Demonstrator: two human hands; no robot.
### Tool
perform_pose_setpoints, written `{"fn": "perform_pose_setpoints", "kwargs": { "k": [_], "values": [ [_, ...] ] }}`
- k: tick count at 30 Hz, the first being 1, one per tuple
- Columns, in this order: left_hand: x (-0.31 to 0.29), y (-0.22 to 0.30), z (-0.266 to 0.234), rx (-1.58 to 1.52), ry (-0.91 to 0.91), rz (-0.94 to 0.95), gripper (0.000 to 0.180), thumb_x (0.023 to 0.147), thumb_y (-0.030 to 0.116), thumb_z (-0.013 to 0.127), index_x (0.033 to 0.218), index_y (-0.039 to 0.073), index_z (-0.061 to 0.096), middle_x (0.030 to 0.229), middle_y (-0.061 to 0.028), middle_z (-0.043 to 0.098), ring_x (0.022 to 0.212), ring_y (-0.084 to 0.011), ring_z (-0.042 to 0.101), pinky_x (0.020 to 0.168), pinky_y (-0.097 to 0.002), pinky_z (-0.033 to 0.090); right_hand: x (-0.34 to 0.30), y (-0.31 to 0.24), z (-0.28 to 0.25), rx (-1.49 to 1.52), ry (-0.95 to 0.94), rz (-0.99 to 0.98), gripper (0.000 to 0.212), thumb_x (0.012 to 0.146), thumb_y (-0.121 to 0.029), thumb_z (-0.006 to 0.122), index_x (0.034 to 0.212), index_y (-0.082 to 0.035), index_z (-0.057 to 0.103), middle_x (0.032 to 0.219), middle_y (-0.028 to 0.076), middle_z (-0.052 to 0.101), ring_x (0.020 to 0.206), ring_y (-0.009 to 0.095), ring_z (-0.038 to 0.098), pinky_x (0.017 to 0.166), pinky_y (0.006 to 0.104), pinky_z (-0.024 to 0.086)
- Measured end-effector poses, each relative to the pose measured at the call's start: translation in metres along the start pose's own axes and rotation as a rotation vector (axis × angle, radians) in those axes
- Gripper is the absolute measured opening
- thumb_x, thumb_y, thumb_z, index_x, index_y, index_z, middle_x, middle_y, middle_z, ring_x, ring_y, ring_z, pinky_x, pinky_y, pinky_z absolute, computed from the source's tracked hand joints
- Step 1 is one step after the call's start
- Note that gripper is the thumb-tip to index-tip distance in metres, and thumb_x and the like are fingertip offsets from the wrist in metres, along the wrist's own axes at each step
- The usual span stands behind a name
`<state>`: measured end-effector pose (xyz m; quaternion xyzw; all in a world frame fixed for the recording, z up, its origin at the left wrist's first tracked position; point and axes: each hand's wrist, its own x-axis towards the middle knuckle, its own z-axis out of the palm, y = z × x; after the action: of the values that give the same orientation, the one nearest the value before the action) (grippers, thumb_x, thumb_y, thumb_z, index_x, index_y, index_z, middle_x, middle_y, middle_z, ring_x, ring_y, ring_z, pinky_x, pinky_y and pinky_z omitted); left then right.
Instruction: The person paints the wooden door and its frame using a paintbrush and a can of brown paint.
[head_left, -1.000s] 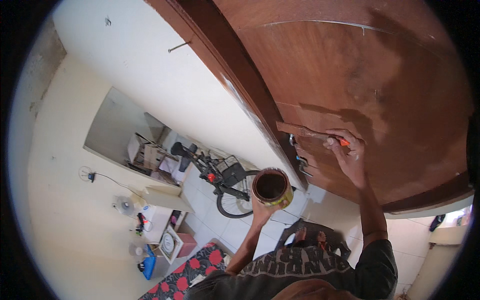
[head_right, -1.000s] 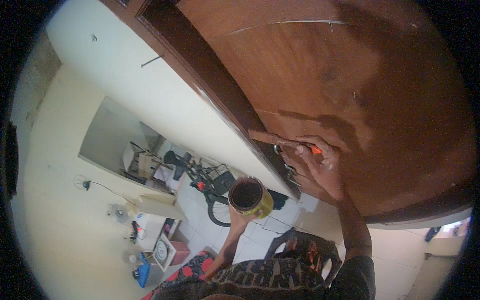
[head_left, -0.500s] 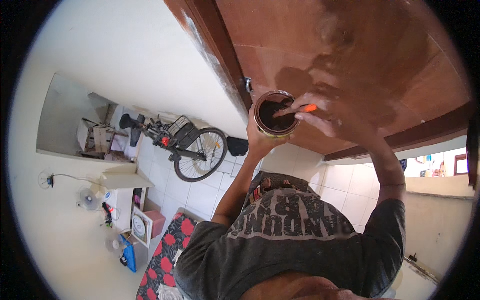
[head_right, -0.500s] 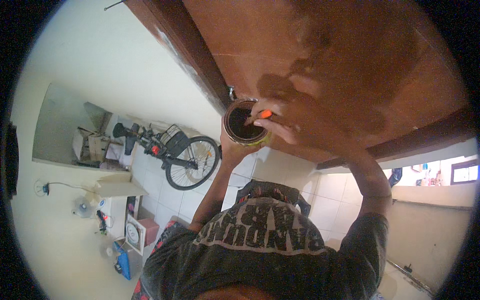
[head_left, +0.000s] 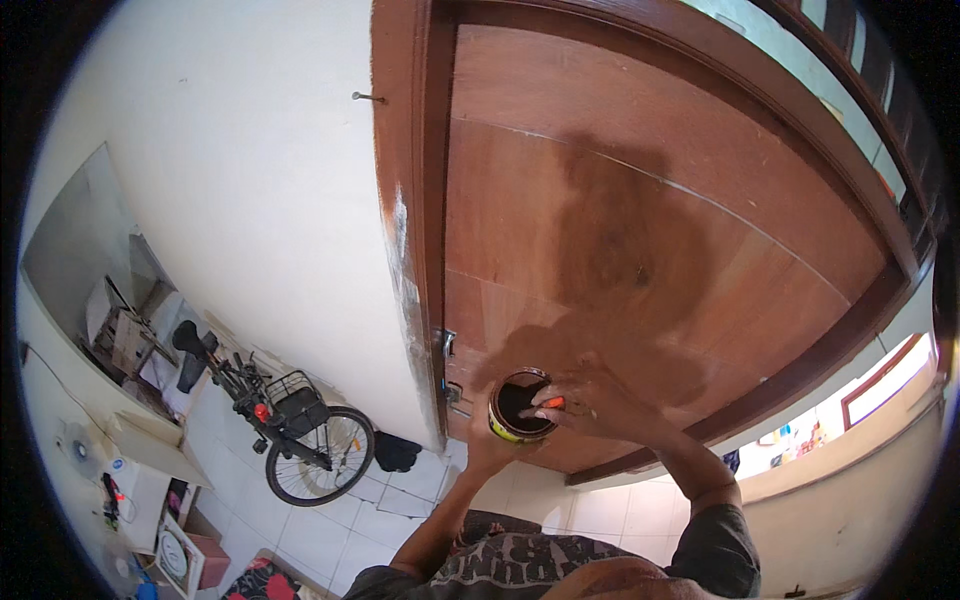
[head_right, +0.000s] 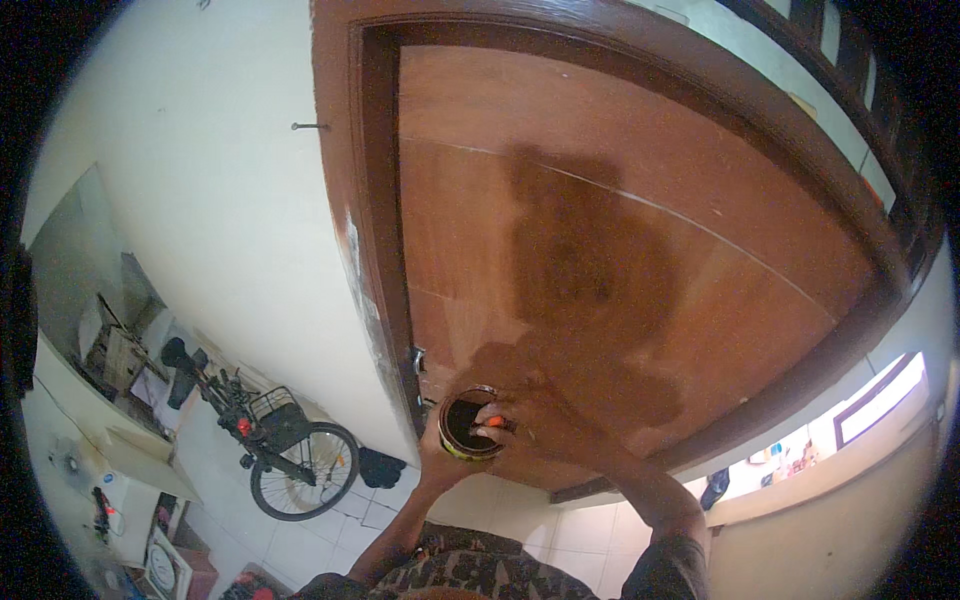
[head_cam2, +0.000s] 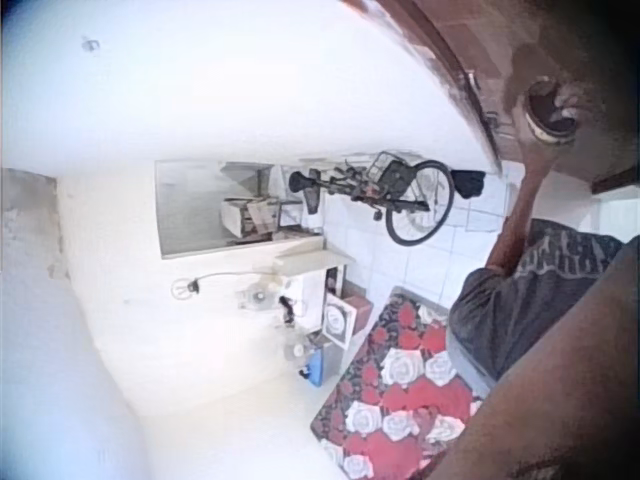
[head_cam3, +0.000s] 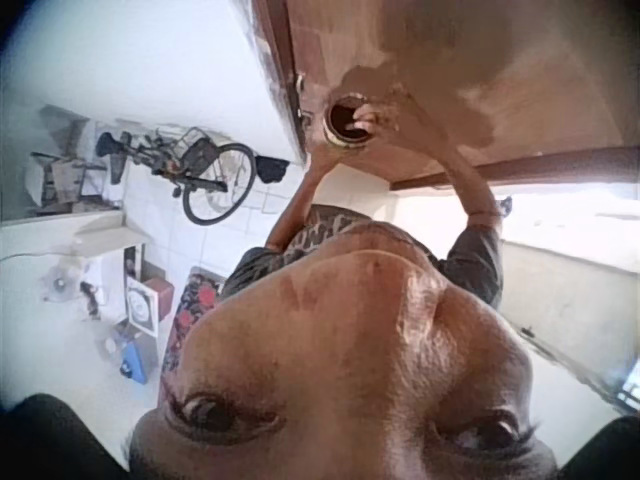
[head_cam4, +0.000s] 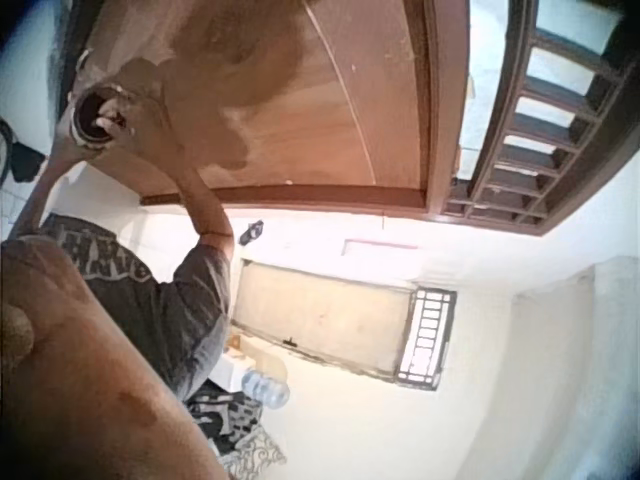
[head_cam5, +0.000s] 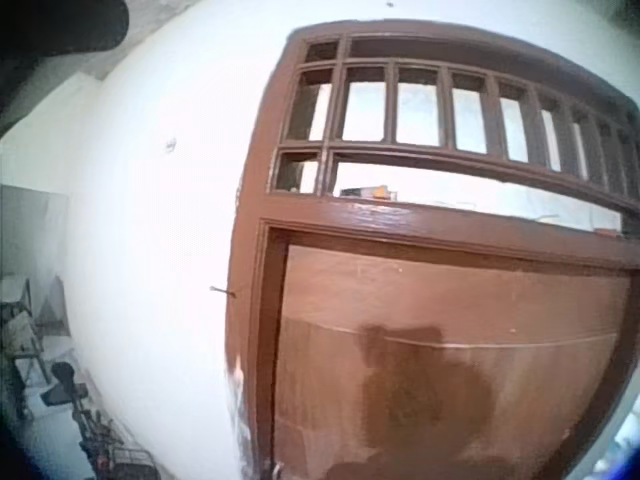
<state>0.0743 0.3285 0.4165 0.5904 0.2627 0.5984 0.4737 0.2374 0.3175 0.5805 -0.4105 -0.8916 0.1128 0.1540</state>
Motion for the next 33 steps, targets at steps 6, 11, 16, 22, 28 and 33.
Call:
{"fn": "perform_pose_setpoints", "kwargs": {
  "k": [6, 11, 16, 22, 28, 33],
  "values": [
    [0.008, -0.002, -0.013, -0.003, 0.108, -0.017, 0.103, 0.052, 0.02, 0.096, 0.132, -0.004, 0.036, 0.123, -0.0154, 0.052, 0.115, -0.0239, 0.055, 0.099, -0.0359, 0.046, -0.003, -0.001, 0.004, 0.118, 0.131, 0.186, 0.018, 0.088, -0.02, 0.07, 0.105, -0.016, 0.073, 0.096, 0.002, 0.071, 0.089, 0.017, 0.063, 0.098, 0.0405, 0.037],
    [0.033, 0.0, -0.034, 0.022, 0.05, -0.043, 0.104, 0.049, 0.024, 0.096, 0.132, -0.002, 0.039, 0.119, -0.0136, 0.055, 0.113, -0.0246, 0.055, 0.099, -0.0368, 0.044, -0.009, 0.006, 0.01, 0.159, 0.39, 0.112, 0.016, 0.085, -0.004, 0.069, 0.101, -0.004, 0.069, 0.088, 0.009, 0.069, 0.083, 0.017, 0.065, 0.082, 0.0326, 0.049],
    [0.047, 0.009, -0.034, 0.074, -0.002, -0.02, 0.103, 0.049, 0.017, 0.095, 0.133, 0.0, 0.038, 0.12, -0.0125, 0.058, 0.113, -0.0236, 0.057, 0.099, -0.0373, 0.046, -0.022, 0.024, 0.045, 0.541, 0.658, 0.336, 0.016, 0.082, 0.002, 0.069, 0.098, 0.0, 0.065, 0.087, 0.012, 0.065, 0.077, 0.02, 0.065, 0.064, 0.0295, 0.052],
    [0.047, -0.02, -0.027, 0.098, 0.006, -0.04, 0.095, 0.047, 0.023, 0.091, 0.129, 0.004, 0.045, 0.119, -0.0128, 0.055, 0.11, -0.0291, 0.057, 0.096, -0.0401, 0.045, -0.018, 0.025, 0.05, 0.306, 0.579, 0.228, 0.02, 0.079, 0.003, 0.073, 0.097, -0.002, 0.065, 0.086, 0.011, 0.064, 0.078, 0.02, 0.064, 0.066, 0.0303, 0.051],
    [0.051, -0.028, -0.012, 0.11, 0.0, -0.056, 0.095, 0.048, 0.025, 0.09, 0.129, 0.004, 0.045, 0.121, -0.0143, 0.056, 0.11, -0.0306, 0.057, 0.097, -0.0405, 0.045, -0.039, 0.036, 0.053, 0.123, 0.521, 0.224, 0.019, 0.076, -0.008, 0.078, 0.093, -0.007, 0.069, 0.088, 0.007, 0.068, 0.08, 0.021, 0.065, 0.078, 0.037, 0.05],
    [0.056, -0.034, -0.025, 0.151, 0.033, 0.015, 0.096, 0.047, 0.029, 0.092, 0.128, 0.004, 0.047, 0.119, -0.0144, 0.057, 0.108, -0.0318, 0.058, 0.096, -0.0407, 0.046, -0.039, 0.044, 0.052, -0.057, 0.439, 0.075, 0.025, 0.078, -0.015, 0.075, 0.102, -0.017, 0.071, 0.098, 0.006, 0.069, 0.095, 0.026, 0.064, 0.099, 0.0472, 0.042]
  ]
}}
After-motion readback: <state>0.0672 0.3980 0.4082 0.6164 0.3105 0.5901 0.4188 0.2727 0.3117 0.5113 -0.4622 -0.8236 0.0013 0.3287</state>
